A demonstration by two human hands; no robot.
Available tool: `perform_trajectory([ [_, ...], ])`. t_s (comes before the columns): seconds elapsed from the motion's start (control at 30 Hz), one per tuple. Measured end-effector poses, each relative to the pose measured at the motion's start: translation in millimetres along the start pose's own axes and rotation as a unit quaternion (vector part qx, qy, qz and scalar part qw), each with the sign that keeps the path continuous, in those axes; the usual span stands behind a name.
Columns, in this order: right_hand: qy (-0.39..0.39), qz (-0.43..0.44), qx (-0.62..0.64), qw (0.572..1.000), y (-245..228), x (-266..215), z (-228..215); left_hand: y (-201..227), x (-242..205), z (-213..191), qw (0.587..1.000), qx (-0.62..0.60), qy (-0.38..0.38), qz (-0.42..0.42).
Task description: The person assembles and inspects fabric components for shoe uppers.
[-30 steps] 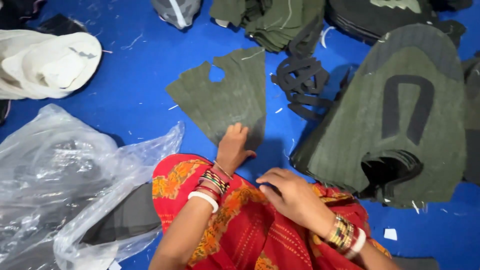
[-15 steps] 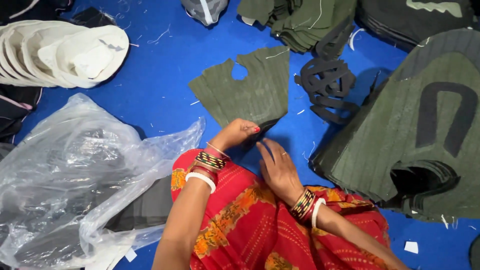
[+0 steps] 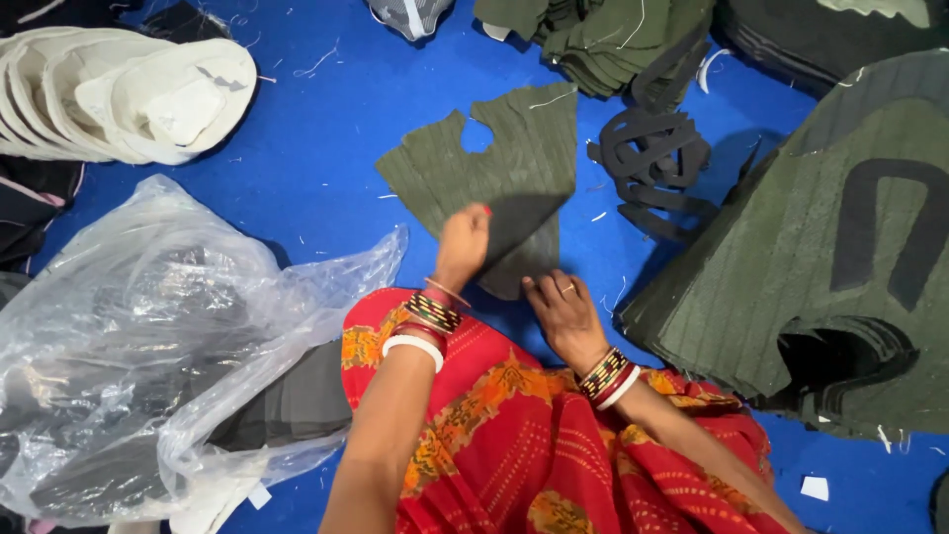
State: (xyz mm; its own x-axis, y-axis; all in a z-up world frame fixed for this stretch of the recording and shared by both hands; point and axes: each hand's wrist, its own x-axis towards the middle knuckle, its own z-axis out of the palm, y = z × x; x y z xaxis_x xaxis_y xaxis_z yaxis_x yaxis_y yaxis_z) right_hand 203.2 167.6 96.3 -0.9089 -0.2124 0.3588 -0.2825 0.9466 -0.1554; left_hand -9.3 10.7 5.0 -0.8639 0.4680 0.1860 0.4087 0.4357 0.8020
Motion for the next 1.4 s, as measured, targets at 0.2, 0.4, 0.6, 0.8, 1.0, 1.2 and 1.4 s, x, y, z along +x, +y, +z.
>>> perform_trajectory([
  [0.2, 0.01, 0.048, -0.013, 0.999, 1.2, -17.7, -10.2, 14.6, 90.3, -70.7, 0.977, 0.148, 0.137, -0.071],
  [0.4, 0.003, 0.076, 0.017, 0.997, 3.3, -39.6, -8.6, -5.6, 183.5, -157.2, 0.932, 0.239, 0.266, -0.061],
  [0.6, 0.005, 0.102, 0.084, 0.991, 2.8, -72.8, 0.9, -16.6, 280.4, -343.0, 0.805, 0.237, 0.528, 0.131],
  [0.8, 0.047, 0.057, 0.107, 0.992, -10.2, -51.8, -12.9, 113.7, 236.4, -382.3, 0.871, 0.064, 0.383, 0.3],
  [1.0, -0.058, 0.147, 0.129, 0.979, -7.7, -41.6, -5.8, 250.4, 122.0, -277.4, 0.888, -0.065, 0.368, 0.267],
  [1.2, 0.108, 0.16, 0.344, 0.919, -28.9, -12.1, -87.5, 305.0, 42.6, -226.9, 0.929, -0.208, 0.275, 0.136],
  [1.4, 0.366, 0.132, 0.155, 0.908, -24.1, 40.9, -249.6, 381.7, -40.2, -181.3, 0.882, -0.454, 0.122, -0.035],
])
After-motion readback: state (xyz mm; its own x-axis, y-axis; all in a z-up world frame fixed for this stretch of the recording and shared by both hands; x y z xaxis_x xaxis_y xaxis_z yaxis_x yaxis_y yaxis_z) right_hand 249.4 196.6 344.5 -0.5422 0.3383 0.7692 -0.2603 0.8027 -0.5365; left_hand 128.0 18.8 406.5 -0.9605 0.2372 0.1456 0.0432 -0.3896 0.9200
